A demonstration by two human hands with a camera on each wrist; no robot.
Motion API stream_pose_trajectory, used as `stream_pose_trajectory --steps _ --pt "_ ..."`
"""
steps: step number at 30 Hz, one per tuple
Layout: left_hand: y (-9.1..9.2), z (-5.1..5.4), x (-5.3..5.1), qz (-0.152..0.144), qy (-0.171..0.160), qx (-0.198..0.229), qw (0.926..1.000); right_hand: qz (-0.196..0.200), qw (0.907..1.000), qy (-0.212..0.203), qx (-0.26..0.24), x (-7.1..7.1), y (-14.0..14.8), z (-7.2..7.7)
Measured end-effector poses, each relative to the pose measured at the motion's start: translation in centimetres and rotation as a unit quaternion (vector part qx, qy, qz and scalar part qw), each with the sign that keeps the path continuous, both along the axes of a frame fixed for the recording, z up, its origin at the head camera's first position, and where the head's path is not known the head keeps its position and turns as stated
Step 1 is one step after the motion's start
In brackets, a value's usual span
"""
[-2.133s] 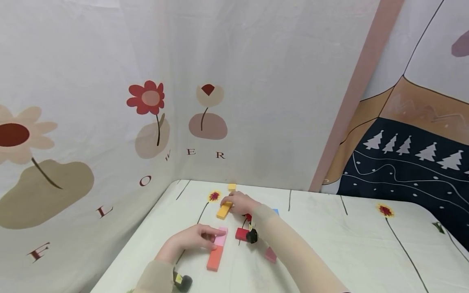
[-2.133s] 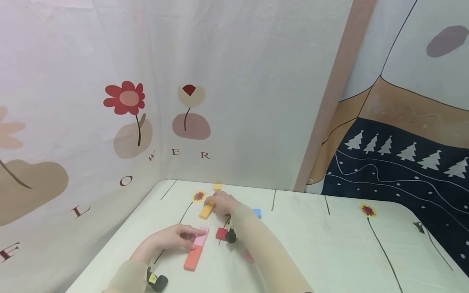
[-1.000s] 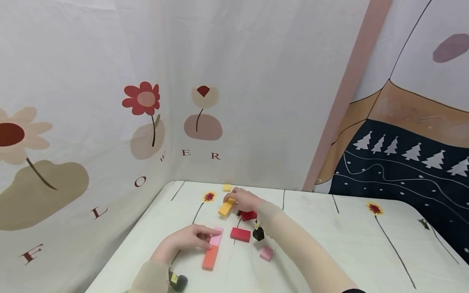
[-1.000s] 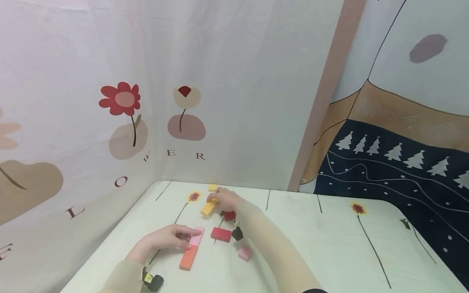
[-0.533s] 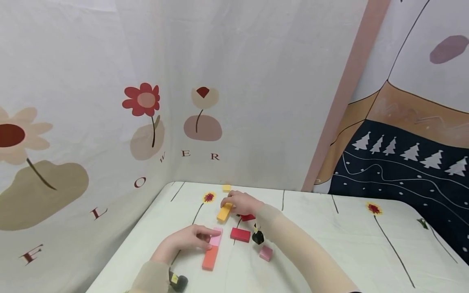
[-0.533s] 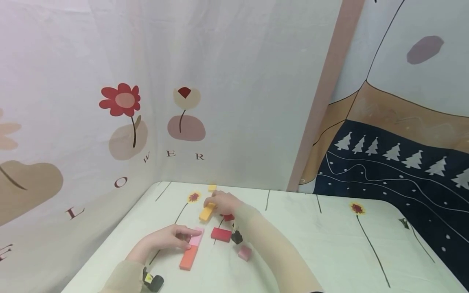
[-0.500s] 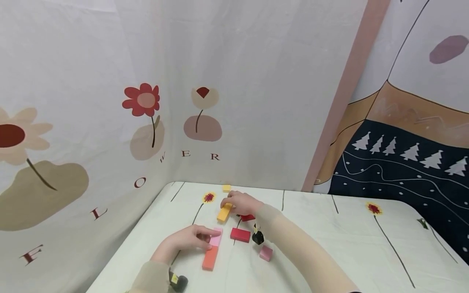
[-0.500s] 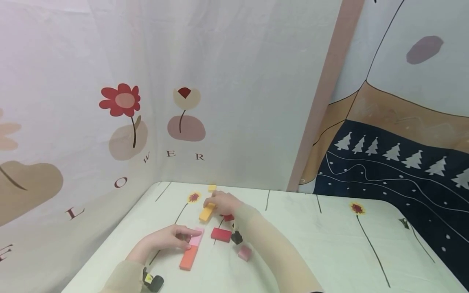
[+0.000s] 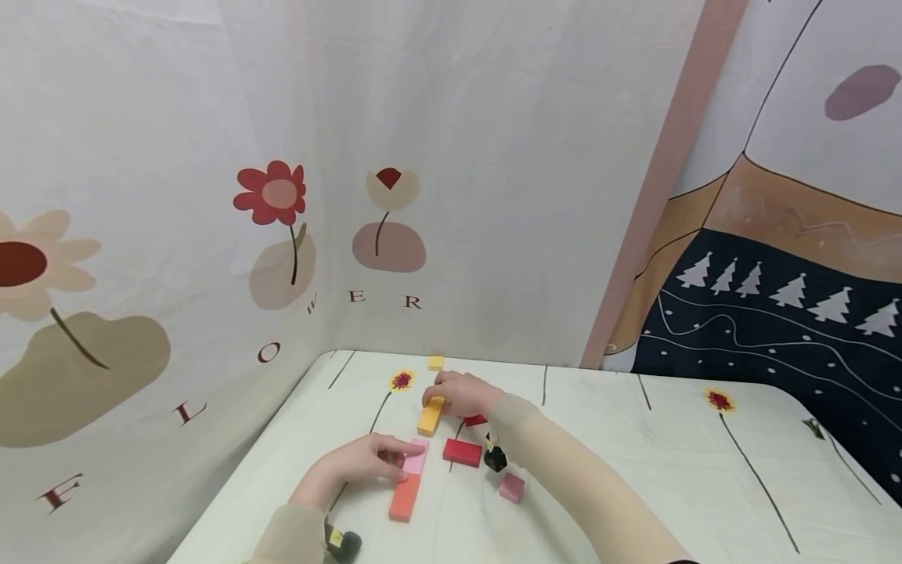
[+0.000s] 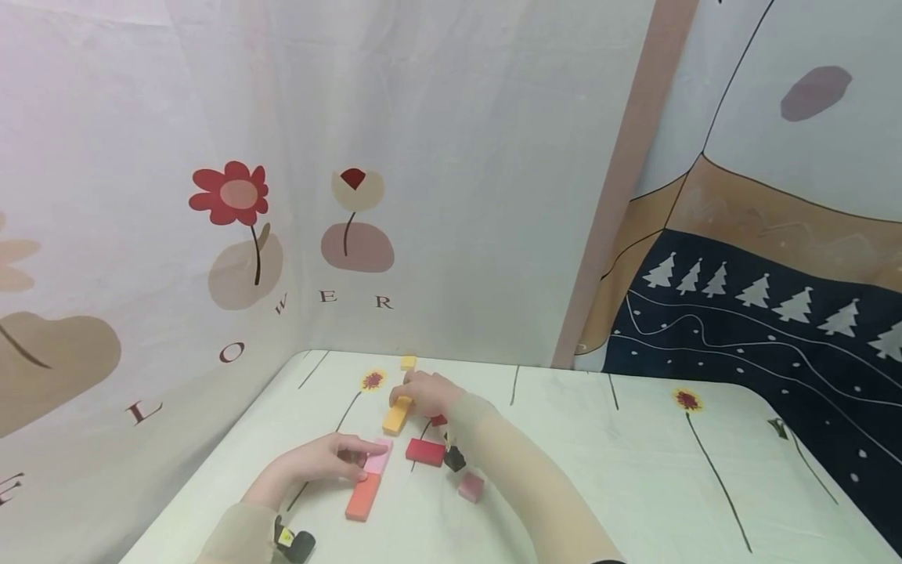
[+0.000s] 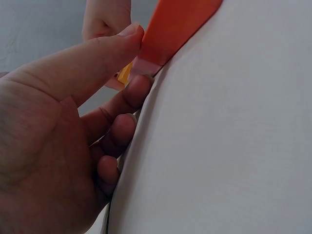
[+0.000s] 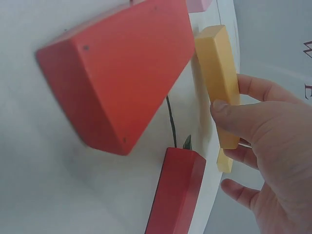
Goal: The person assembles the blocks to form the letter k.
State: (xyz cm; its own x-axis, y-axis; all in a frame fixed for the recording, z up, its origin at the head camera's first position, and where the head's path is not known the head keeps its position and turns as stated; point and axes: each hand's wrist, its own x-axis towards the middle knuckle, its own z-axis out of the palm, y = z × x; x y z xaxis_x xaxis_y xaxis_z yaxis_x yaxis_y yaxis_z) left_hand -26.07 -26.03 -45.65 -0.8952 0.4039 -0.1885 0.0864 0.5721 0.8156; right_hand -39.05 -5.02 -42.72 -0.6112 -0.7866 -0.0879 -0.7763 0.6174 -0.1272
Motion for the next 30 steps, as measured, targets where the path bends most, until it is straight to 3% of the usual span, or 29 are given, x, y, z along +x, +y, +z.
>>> stream_pose_trajectory --steps 8,17,30 --pt "0.1 0.2 0.2 0.011 -0.007 0.009 0.9999 -0.011 0.9998 -0.017 0.006 0.6 -0.3 0.2" --pt "0.1 0.2 0.2 0.019 -0.007 -0.001 0.9998 0.008 0.9999 -0.011 0.004 0.5 -0.6 -0.3" --pt "0.1 0.2 0.1 0.013 -0.003 -0.001 0.9999 0.024 0.9988 -0.034 -0.025 0.5 -0.6 -0.9"
